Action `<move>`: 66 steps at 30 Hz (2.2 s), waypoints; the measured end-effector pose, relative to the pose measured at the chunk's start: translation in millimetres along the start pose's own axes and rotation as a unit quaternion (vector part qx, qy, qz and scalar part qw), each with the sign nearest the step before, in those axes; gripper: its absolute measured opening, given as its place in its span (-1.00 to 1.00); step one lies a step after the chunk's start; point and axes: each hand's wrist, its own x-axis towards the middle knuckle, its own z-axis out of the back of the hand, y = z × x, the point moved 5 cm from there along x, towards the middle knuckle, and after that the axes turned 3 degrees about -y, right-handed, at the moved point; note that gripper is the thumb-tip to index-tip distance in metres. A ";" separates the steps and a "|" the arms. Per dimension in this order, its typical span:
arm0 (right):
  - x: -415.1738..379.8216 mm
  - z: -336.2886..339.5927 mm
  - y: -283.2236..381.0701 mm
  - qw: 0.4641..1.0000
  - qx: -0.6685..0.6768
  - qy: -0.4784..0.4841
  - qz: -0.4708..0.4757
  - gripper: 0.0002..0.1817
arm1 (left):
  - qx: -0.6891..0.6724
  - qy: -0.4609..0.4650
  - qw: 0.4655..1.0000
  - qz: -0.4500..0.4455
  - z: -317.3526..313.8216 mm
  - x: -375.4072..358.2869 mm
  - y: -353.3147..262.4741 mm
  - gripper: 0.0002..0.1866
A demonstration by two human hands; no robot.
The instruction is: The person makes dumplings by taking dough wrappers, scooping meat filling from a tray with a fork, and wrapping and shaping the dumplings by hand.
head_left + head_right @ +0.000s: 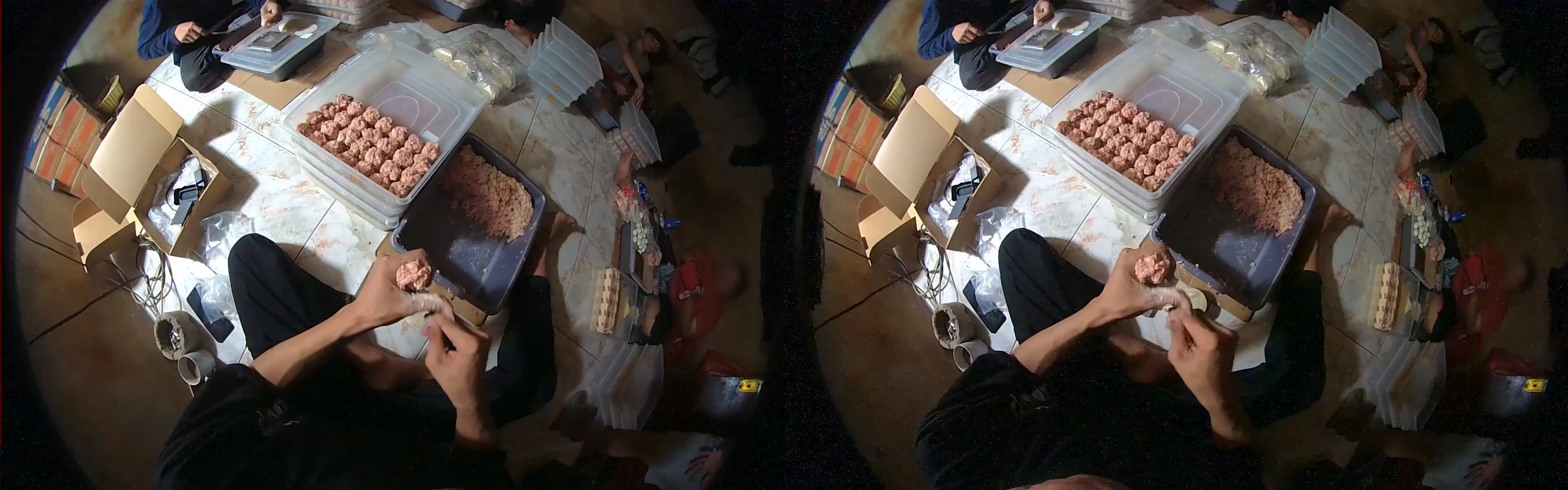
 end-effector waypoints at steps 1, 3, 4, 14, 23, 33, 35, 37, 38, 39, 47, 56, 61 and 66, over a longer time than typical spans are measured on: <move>5.4 10.4 3.6 0.999 -0.036 -0.008 -0.002 -0.88 | 0.051 -0.025 0.998 -0.037 4.8 2.9 -11.8 -0.48; 13.1 37.8 7.0 0.995 -0.081 -0.026 -0.047 -0.86 | 0.044 -0.032 0.998 -0.019 14.7 8.1 -7.1 -0.49; 15.9 49.0 8.1 0.989 -0.105 -0.026 -0.097 -0.82 | 0.040 -0.029 0.999 -0.008 19.3 7.9 -1.9 -0.50; 22.0 30.1 2.9 0.999 -0.004 0.005 -0.053 -0.80 | 0.248 0.012 0.965 -0.088 -1.8 1.9 8.4 -0.71; 66.9 72.3 -25.3 0.984 -0.081 -0.144 -0.071 -0.76 | 0.053 -0.026 0.998 -0.021 -0.8 2.7 21.7 -0.69; 61.9 5.2 -12.5 0.989 -0.076 0.124 -0.033 -0.80 | 0.182 -0.045 0.982 -0.039 22.2 12.0 13.6 -0.86; 63.8 7.7 -12.5 0.992 -0.068 0.101 -0.043 -0.80 | 0.300 -0.047 0.952 -0.028 18.2 9.8 28.9 -0.84; 67.6 21.5 -3.2 0.998 -0.012 0.030 -0.048 -0.80 | 0.395 -0.012 0.919 0.020 21.3 13.4 30.7 -0.78; 68.5 27.1 -2.0 0.998 -0.037 0.014 -0.043 -0.79 | 0.385 -0.008 0.922 0.044 22.7 10.6 35.0 -0.76; 71.0 27.9 -2.8 0.995 -0.055 0.051 -0.063 -0.79 | 0.376 -0.004 0.925 0.063 26.1 11.0 39.9 -0.74; 166.1 41.1 -178.1 0.963 -0.132 -0.218 -0.086 -0.77 | -0.011 0.032 0.997 0.075 -2.1 7.4 31.2 -0.65; 128.6 60.2 -241.3 0.916 -0.331 -0.143 -0.177 -0.90 | -0.247 0.017 0.958 0.144 8.4 9.9 69.5 -0.64; 66.6 72.6 -30.5 0.994 -0.072 -0.027 -0.083 -0.91 | -0.137 0.058 0.987 0.062 -0.9 21.5 47.3 -0.66; 44.5 40.0 -10.9 0.995 -0.051 0.087 0.009 -0.93 | 0.021 0.141 0.990 0.005 -11.0 14.9 35.6 -0.66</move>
